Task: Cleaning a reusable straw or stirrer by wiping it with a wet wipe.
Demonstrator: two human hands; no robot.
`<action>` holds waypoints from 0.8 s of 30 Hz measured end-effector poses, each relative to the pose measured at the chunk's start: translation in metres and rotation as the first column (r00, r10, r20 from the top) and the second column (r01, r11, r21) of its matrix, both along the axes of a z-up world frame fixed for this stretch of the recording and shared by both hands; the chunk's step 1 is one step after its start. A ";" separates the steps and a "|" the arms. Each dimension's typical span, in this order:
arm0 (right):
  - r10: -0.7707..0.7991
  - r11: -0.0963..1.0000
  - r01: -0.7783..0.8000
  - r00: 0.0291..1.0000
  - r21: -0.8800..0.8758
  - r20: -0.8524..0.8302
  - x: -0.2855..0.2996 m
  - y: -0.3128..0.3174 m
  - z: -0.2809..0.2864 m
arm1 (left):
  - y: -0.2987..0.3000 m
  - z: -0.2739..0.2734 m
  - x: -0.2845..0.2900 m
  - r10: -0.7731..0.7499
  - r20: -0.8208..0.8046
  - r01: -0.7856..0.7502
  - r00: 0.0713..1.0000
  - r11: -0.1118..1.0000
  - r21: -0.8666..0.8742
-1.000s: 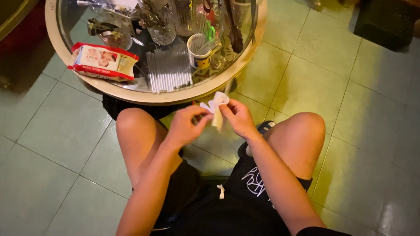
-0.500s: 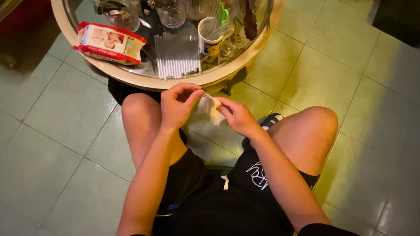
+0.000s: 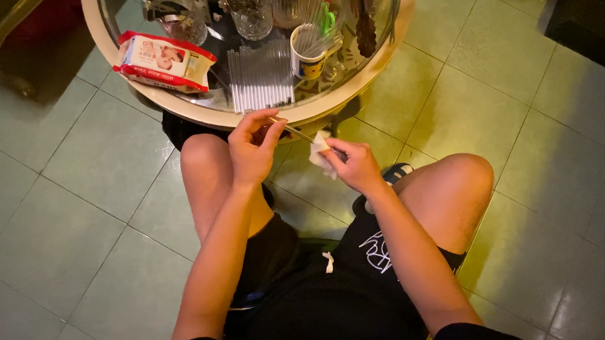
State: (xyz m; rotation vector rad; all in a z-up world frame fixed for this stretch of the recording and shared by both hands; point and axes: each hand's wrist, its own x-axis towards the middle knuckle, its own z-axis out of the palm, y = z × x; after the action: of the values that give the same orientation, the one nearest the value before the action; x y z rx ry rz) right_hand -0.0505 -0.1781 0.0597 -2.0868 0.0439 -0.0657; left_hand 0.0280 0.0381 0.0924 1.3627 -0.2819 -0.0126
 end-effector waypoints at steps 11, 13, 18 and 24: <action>0.027 1.000 -0.027 0.999 -0.003 0.020 -0.001 0.012 -0.002 | -0.001 -0.009 -0.002 -0.138 -0.082 0.151 0.987 0.970 0.188; 0.035 0.999 -0.028 0.978 0.034 -0.206 -0.002 0.011 -0.004 | 0.000 -0.006 -0.002 -0.159 -0.105 0.180 0.982 0.954 0.241; 0.095 0.995 -0.091 0.988 -0.045 0.118 -0.006 0.015 -0.010 | 0.025 0.016 0.012 -0.186 0.060 0.134 0.981 0.866 0.482; 0.082 0.996 -0.079 0.987 -0.026 0.140 -0.009 0.021 -0.008 | 0.060 0.017 0.050 0.079 0.394 -0.304 0.916 0.779 0.549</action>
State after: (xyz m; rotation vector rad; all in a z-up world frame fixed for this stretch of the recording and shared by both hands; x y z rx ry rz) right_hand -0.0594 -0.1574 0.0522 -2.0968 -0.1280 -0.1649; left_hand 0.0779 0.0983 0.1089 2.0368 -0.4607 0.3503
